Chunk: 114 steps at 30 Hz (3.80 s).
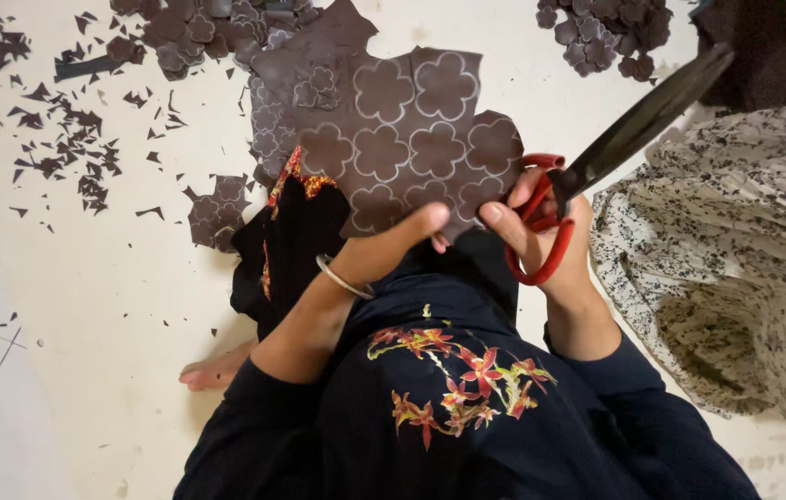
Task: The person sits on the floor and uses red-handled scissors to cut cloud-shaped pieces from a dark brown patterned sheet. The person holds the sheet with the left hand and cuts along the outlines with the right hand, producing multiple small shapes that accumulate on the floor.
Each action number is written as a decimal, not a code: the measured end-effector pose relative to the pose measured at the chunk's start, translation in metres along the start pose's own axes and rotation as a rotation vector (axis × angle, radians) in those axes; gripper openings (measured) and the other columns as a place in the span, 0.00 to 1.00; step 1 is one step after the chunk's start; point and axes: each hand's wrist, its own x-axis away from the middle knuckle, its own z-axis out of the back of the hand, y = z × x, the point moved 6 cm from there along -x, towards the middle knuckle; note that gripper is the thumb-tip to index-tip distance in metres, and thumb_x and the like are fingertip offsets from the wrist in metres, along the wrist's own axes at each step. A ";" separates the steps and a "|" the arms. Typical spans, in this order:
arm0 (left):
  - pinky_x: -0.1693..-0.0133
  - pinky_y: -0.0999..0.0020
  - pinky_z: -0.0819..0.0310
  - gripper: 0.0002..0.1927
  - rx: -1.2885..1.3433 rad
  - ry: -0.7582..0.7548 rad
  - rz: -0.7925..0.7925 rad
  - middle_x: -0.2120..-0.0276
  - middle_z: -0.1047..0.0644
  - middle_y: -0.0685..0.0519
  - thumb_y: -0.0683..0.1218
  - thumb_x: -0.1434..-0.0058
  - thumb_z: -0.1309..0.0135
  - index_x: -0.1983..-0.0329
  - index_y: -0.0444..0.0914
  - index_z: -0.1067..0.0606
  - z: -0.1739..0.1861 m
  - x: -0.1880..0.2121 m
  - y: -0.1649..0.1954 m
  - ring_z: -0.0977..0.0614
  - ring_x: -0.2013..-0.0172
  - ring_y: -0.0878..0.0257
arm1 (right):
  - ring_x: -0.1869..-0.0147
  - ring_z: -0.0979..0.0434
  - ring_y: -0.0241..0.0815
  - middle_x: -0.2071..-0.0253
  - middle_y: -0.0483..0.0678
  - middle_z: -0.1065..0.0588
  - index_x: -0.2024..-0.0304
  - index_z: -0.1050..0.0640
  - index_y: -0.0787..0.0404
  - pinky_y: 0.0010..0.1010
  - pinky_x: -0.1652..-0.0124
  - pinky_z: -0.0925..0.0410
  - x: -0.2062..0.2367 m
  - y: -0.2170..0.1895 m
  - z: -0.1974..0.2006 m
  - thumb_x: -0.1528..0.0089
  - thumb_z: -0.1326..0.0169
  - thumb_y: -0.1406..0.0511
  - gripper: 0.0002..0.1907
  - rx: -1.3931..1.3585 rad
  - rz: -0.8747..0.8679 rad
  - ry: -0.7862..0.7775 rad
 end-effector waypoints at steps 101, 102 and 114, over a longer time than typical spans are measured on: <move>0.52 0.67 0.19 0.15 -0.128 0.375 -0.180 0.58 0.19 0.50 0.49 0.24 0.52 0.51 0.33 0.24 -0.020 0.010 -0.006 0.16 0.58 0.61 | 0.80 0.34 0.30 0.80 0.41 0.36 0.74 0.34 0.61 0.19 0.78 0.39 0.040 0.032 -0.038 0.49 0.60 0.22 0.49 -0.239 -0.265 -0.421; 0.51 0.67 0.20 0.16 -0.131 0.368 -0.169 0.58 0.19 0.50 0.51 0.24 0.53 0.50 0.33 0.23 -0.023 0.009 -0.010 0.16 0.57 0.61 | 0.80 0.33 0.31 0.80 0.41 0.35 0.74 0.34 0.61 0.20 0.77 0.38 0.039 0.030 -0.040 0.49 0.61 0.22 0.49 -0.245 -0.261 -0.423; 0.54 0.67 0.23 0.25 -0.066 0.336 0.097 0.65 0.21 0.47 0.59 0.24 0.59 0.48 0.33 0.25 -0.028 0.018 -0.039 0.18 0.61 0.59 | 0.80 0.33 0.33 0.79 0.42 0.34 0.73 0.34 0.60 0.21 0.75 0.38 0.040 0.030 -0.046 0.48 0.63 0.22 0.48 -0.284 -0.240 -0.428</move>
